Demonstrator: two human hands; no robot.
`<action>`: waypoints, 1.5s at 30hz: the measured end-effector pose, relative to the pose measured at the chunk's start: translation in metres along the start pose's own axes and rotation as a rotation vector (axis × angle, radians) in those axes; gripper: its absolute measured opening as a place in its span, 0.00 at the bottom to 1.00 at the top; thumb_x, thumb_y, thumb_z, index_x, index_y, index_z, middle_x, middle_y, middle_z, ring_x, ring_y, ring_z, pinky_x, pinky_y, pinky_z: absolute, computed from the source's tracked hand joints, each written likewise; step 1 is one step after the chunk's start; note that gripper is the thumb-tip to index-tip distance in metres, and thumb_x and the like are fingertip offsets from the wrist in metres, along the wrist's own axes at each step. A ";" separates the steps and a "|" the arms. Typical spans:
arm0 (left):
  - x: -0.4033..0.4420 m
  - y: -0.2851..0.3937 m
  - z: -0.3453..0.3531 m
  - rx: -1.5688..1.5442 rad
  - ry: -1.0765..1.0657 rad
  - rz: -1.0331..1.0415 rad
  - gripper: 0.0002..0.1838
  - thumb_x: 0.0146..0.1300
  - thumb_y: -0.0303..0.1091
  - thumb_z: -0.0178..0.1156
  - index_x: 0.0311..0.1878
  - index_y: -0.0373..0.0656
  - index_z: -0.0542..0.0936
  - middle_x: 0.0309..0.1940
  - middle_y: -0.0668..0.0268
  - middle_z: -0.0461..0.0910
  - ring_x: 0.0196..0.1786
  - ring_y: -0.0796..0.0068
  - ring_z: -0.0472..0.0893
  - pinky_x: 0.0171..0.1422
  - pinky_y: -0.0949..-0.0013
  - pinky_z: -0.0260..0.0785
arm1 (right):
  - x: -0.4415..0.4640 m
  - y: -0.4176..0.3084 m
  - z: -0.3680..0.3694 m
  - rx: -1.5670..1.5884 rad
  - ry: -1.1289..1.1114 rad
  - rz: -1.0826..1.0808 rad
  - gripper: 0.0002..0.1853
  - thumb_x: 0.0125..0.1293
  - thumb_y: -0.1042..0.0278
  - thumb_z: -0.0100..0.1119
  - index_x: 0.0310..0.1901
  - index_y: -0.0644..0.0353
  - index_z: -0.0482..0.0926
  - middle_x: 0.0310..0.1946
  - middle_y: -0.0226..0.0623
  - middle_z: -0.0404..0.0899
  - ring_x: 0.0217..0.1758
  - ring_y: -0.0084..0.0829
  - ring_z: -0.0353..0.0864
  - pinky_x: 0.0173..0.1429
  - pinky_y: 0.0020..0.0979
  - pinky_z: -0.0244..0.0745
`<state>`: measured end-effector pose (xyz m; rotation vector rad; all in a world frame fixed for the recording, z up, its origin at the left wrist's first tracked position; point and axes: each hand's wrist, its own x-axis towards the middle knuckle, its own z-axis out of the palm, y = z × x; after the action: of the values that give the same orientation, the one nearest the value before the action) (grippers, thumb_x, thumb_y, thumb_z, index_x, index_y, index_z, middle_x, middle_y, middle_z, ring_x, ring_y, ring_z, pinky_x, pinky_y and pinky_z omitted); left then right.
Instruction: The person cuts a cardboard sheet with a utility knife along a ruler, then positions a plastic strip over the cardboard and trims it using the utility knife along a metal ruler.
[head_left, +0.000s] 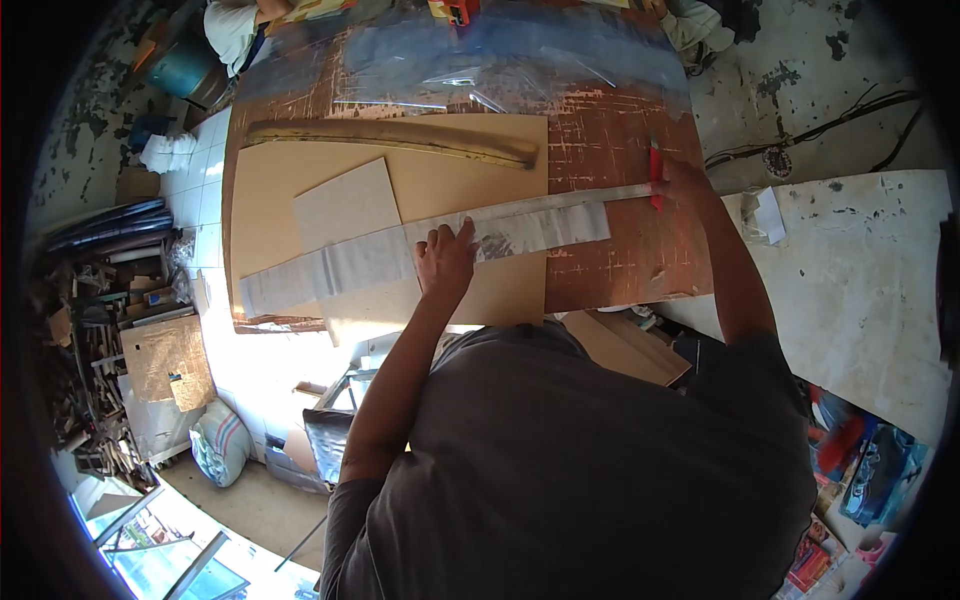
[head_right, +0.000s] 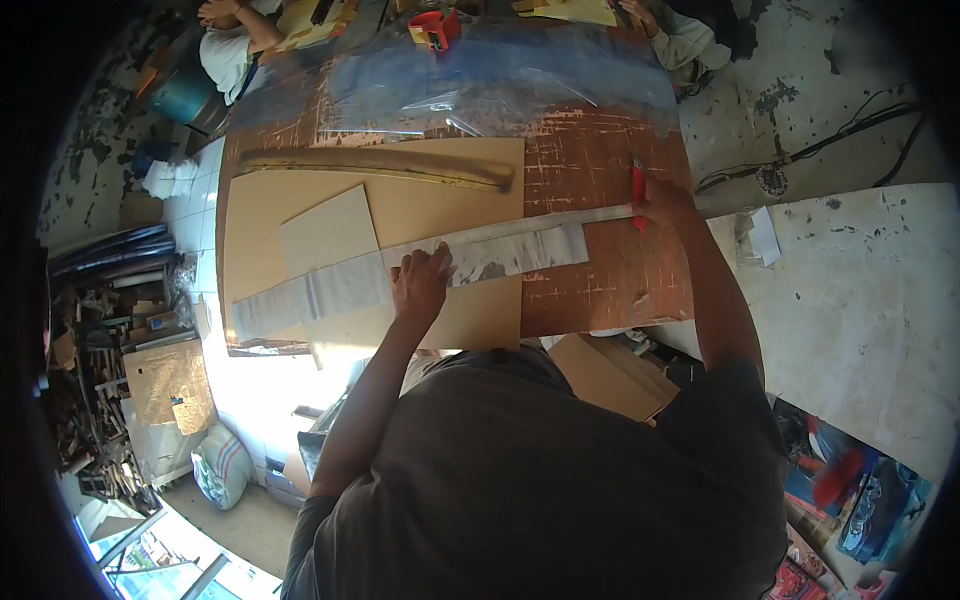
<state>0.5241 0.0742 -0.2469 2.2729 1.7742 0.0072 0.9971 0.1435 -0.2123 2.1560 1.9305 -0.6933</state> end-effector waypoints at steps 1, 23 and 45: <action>0.000 0.000 0.001 -0.006 -0.032 -0.010 0.27 0.66 0.45 0.64 0.68 0.59 0.73 0.47 0.61 0.78 0.55 0.61 0.78 0.57 0.50 0.67 | 0.000 0.001 0.000 -0.010 -0.008 0.026 0.42 0.56 0.46 0.74 0.69 0.54 0.68 0.52 0.45 0.85 0.57 0.44 0.84 0.60 0.41 0.78; -0.004 0.001 -0.003 -0.046 -0.048 -0.033 0.26 0.68 0.45 0.62 0.69 0.62 0.71 0.45 0.60 0.82 0.53 0.58 0.82 0.56 0.46 0.69 | -0.036 -0.044 0.052 0.240 0.665 -0.264 0.15 0.62 0.63 0.70 0.43 0.62 0.77 0.41 0.45 0.81 0.46 0.49 0.81 0.50 0.45 0.76; -0.006 -0.002 -0.003 -0.082 -0.029 -0.037 0.26 0.68 0.41 0.61 0.70 0.61 0.71 0.47 0.62 0.81 0.53 0.58 0.83 0.56 0.48 0.71 | -0.075 -0.271 0.166 0.123 0.434 -0.528 0.30 0.74 0.59 0.53 0.73 0.62 0.62 0.79 0.44 0.55 0.83 0.43 0.48 0.81 0.56 0.46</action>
<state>0.5199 0.0692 -0.2430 2.1725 1.7671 0.0391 0.6919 0.0473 -0.2758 1.9903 2.8074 -0.4394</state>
